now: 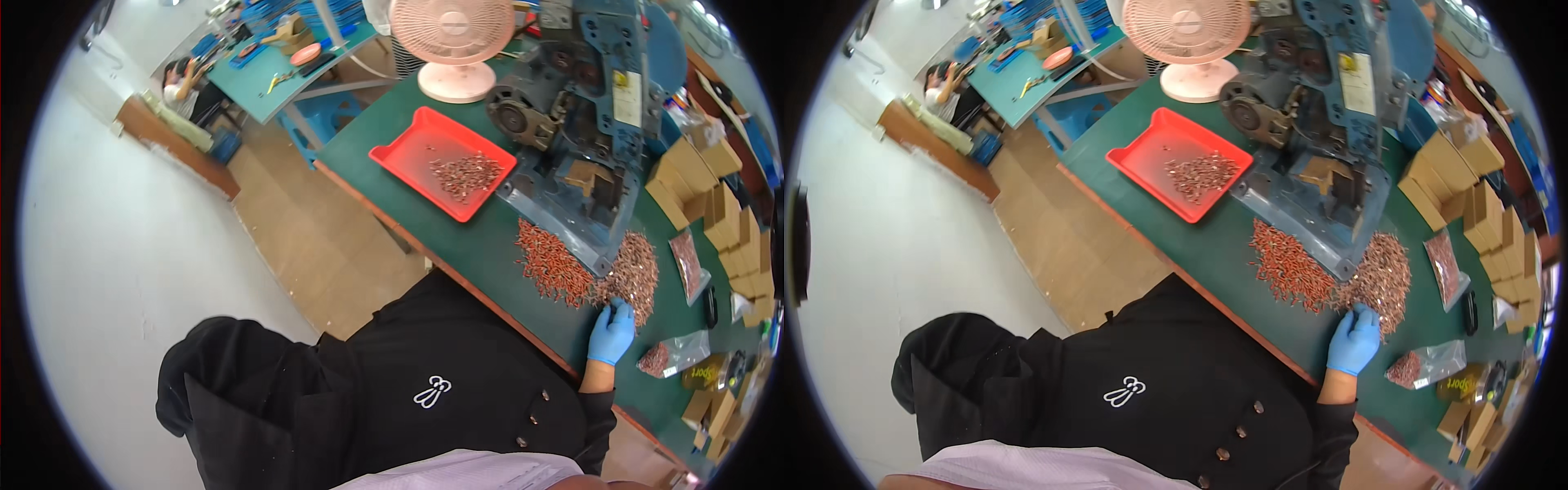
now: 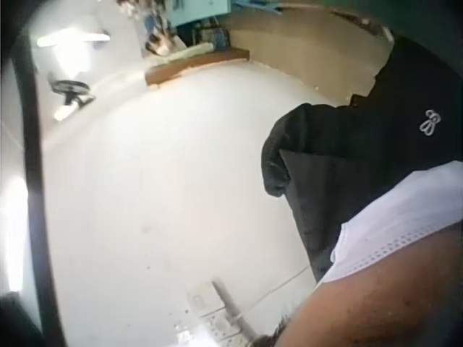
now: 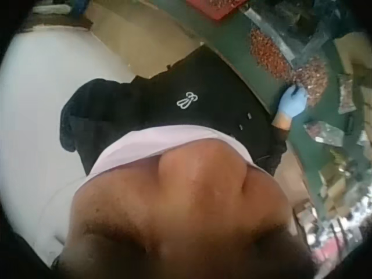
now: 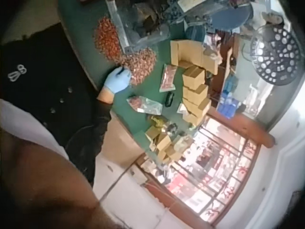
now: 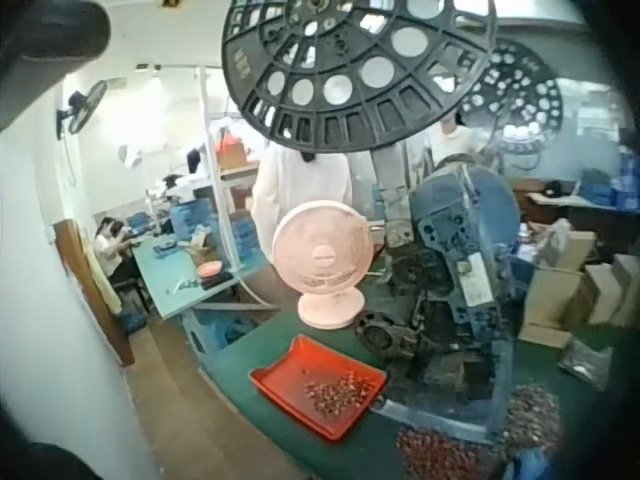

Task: Assembling small metal connectors using a manual press machine at an industrial workstation.

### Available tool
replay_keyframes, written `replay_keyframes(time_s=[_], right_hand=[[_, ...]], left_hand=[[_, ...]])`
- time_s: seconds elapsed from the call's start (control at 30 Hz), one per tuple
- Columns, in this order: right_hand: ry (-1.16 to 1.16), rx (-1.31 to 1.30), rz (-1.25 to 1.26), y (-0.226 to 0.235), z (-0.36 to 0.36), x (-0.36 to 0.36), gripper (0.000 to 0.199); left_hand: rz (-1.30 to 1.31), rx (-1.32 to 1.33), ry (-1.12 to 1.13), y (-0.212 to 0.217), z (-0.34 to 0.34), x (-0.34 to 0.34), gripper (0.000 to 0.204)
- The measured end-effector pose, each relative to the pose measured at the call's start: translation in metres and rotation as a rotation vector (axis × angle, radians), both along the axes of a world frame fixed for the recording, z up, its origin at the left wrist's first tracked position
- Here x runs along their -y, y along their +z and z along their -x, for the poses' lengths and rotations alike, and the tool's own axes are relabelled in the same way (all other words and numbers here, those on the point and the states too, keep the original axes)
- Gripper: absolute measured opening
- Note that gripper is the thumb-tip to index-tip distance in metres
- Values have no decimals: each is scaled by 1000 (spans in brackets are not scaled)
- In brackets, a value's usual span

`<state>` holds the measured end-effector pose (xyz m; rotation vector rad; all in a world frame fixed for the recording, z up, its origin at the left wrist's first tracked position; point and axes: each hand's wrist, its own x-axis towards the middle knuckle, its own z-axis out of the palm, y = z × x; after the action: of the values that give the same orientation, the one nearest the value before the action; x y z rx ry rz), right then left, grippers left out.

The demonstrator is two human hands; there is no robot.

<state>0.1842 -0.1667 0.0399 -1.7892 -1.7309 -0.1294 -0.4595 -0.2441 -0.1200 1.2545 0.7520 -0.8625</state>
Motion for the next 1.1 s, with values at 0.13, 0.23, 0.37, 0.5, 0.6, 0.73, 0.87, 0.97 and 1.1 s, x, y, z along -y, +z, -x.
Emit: replay_keyframes(time_s=[0.13, 0.23, 0.37, 0.5, 0.6, 0.73, 0.87, 0.97, 1.1], right_hand=[[21, -9, -42, -4, -6, -8, 11], [15, 17, -14, -6, -9, -13, 11], [0, -4, -19, -5, -19, -24, 12], [13, -5, -45, -8, -24, -33, 14], [4, -29, -25, -11, -22, -34, 14], [1, -26, -33, -9, -23, -34, 13], [6, -32, -32, -8, -22, -33, 13], [8, -21, -24, -4, -22, -34, 12], [-1, -24, -28, -5, -23, -33, 11]], left_hand=[[-78, -34, -48, 0, -10, -24, 24], [-131, -60, -64, -1, -16, -32, 24], [-218, -100, -91, 2, -23, -49, 23], [-314, -121, -96, 0, -32, -65, 22], [-384, -140, -82, 0, -33, -69, 22], [-482, -164, -58, 0, -35, -73, 21], [-575, -196, -36, 2, -35, -74, 21], [-642, -225, -19, 6, -32, -73, 20], [-730, -263, 3, 11, -28, -69, 20]])
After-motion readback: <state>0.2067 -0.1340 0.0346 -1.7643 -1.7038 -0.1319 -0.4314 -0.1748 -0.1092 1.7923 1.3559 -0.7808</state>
